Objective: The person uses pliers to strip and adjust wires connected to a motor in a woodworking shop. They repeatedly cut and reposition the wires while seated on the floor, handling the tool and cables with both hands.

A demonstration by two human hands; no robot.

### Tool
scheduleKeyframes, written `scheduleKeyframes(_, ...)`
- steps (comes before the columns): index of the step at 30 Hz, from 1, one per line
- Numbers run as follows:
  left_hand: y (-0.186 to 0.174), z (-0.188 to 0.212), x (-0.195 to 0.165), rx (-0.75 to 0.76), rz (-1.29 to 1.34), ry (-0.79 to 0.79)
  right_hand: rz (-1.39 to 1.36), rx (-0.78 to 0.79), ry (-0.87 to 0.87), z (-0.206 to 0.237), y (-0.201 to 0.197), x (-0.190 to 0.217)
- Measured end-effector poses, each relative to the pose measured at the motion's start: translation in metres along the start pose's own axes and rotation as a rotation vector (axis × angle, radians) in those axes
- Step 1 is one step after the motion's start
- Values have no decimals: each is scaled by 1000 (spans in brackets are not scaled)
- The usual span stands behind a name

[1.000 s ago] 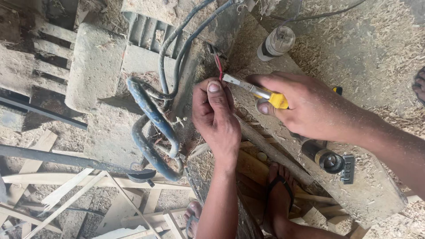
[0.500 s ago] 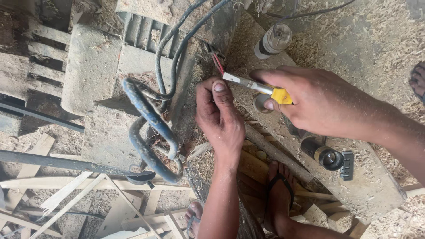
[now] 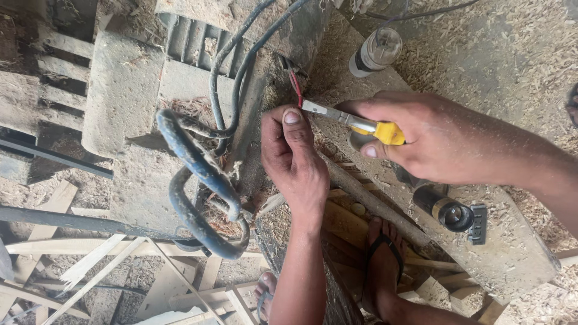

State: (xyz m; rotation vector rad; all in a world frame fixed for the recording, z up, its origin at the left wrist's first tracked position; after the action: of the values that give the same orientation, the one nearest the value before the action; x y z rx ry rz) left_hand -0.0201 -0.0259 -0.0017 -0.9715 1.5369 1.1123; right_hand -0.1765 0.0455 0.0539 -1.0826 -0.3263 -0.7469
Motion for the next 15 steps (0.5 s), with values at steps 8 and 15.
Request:
scheduleKeyframes(8,1,1,-4,3,-109,19,76,163,292,4,-4,2)
scheduleKeyframes(15,0,0,-4,-3,-75,-2,67,27,120,-2,-9,18)
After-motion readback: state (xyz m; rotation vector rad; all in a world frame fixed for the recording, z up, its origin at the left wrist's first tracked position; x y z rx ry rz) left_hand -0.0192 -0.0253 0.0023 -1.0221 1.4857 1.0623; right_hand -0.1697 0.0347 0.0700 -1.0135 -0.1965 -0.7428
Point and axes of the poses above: each hand's wrist, its own z-axis away from the middle knuckle, its own y-axis out of the palm, x = y × z, the point moved 3 cm from there along -z, towards the middle knuckle, and after that the axes turned 9 degrees about y, right-handed, at the moved point
